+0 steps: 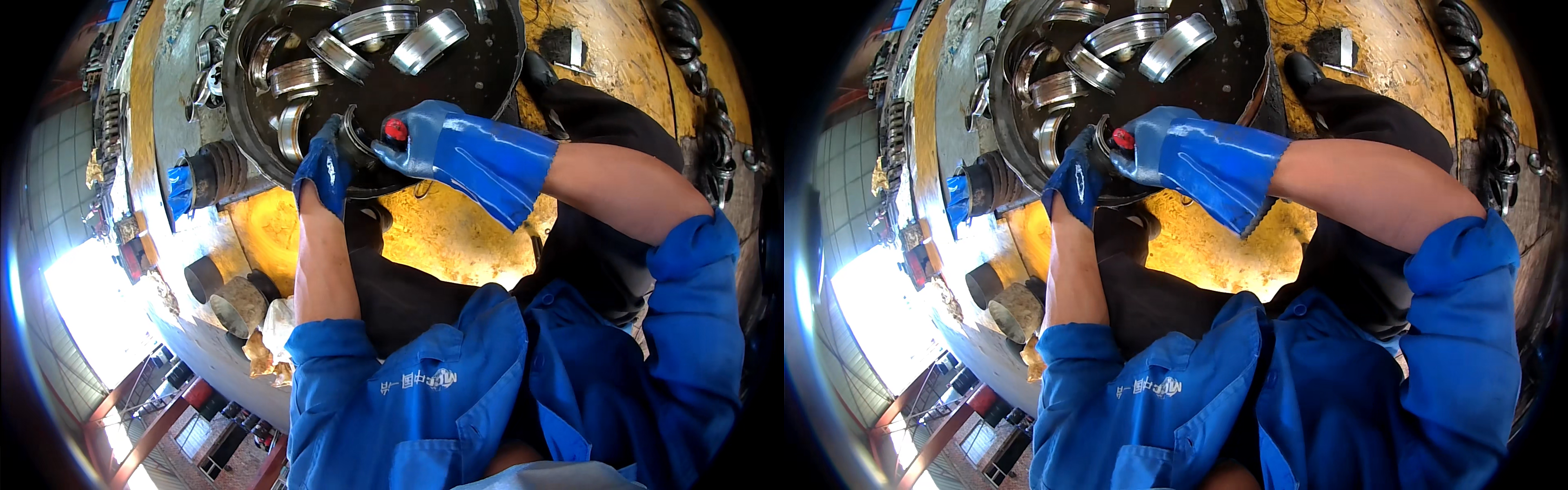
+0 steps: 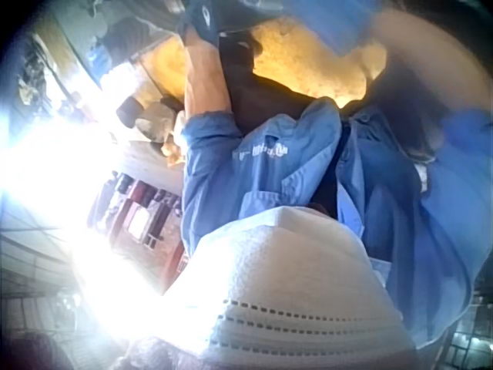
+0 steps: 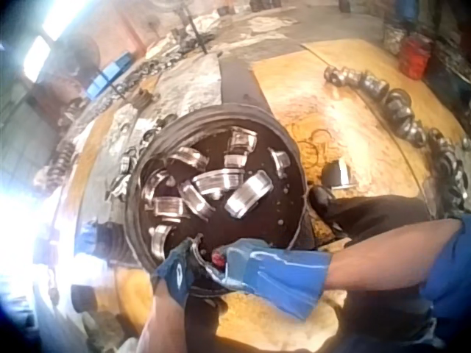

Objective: The person washes metal bearing components in a basin of dark liquid, using a brush to scrub the surfaces of each part before returning it to the basin.

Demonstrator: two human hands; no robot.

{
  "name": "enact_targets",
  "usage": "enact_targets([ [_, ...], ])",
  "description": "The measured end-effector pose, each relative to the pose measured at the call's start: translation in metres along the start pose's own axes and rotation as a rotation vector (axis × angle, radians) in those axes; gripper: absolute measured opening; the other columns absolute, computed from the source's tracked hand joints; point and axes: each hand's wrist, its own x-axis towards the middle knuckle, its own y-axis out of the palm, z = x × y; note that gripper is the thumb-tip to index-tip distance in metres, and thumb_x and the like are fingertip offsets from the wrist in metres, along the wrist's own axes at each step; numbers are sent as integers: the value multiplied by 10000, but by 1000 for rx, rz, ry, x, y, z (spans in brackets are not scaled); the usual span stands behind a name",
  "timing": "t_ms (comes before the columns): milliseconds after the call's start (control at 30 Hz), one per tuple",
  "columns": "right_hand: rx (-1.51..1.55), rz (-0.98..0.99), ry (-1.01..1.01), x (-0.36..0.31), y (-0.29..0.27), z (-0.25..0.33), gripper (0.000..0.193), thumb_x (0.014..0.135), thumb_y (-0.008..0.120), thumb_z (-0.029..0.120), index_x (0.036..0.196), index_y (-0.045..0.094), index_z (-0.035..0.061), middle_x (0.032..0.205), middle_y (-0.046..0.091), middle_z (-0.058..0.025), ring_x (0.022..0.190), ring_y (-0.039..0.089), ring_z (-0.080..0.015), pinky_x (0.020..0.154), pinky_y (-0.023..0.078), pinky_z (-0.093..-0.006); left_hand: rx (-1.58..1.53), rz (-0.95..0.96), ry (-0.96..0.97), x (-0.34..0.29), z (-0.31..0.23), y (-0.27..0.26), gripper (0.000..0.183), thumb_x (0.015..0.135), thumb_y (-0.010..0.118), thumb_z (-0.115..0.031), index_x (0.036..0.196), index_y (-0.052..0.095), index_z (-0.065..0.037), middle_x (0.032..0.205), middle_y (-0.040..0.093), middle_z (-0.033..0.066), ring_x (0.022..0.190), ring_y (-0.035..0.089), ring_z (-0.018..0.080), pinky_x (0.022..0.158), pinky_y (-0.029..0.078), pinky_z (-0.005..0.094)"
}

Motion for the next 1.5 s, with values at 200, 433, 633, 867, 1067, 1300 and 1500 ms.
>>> enact_targets([
  [200, -86, -134, 64, 35, 1, 9, 427, 897, 695, 497, 787, 678, 85, 619, 635, -159, 596, 663, -321, 614, 552, -429, 89, -39, 83, -6, -18, 0, 312, 1056, 466, -141, 1298, 613, -9, 1050, 688, 60, 921, 579, 129, 835, 489, 282],
  [433, -100, -98, 206, 73, -17, 21, 565, 868, 641, 686, 853, 713, 125, 739, 710, -110, 700, 714, -289, 710, 588, -430, -284, -41, -146, -15, -28, -3, 296, 1048, 459, -132, 1236, 650, -7, 1040, 684, 58, 906, 593, 150, 863, 487, 275],
  [633, -52, -361, -228, 16, 23, -11, 281, 855, 741, 439, 901, 729, 161, 715, 686, -104, 669, 677, -324, 650, 547, -418, -478, -105, -56, 0, 50, 7, 321, 1035, 493, -147, 1288, 641, -14, 1088, 691, 107, 984, 630, 181, 917, 498, 286],
  [867, -70, -140, -202, 4, -2, -9, 208, 845, 750, 373, 831, 724, 167, 689, 671, -119, 672, 667, -358, 627, 545, -442, -73, -214, -92, -30, -25, -3, 324, 1007, 539, -125, 1282, 639, 15, 1184, 695, 143, 1074, 632, 181, 947, 491, 304],
  [1067, -127, -116, -68, 44, -18, 18, 300, 901, 688, 443, 882, 739, 148, 741, 705, -142, 734, 696, -343, 714, 562, -424, 86, -33, 16, -6, -29, -5, 301, 999, 532, -142, 1239, 659, -12, 1165, 713, 164, 1032, 666, 260, 925, 498, 374],
  [1300, 171, -9, 237, 56, -34, 41, 329, 912, 716, 431, 865, 742, 106, 729, 721, -88, 668, 705, -251, 682, 565, -369, -529, -137, -166, -1, 24, 13, 335, 1043, 474, -248, 1198, 670, -25, 1118, 699, 91, 969, 608, 181, 881, 469, 315],
  [1500, 4, -317, -558, 2, 2, 13, 158, 779, 811, 144, 924, 747, 147, 834, 737, -109, 718, 718, -316, 649, 579, -382, -513, -33, -288, -18, -9, 0, 326, 1046, 450, -244, 1187, 676, -56, 1105, 693, 114, 965, 584, 184, 884, 462, 355],
])
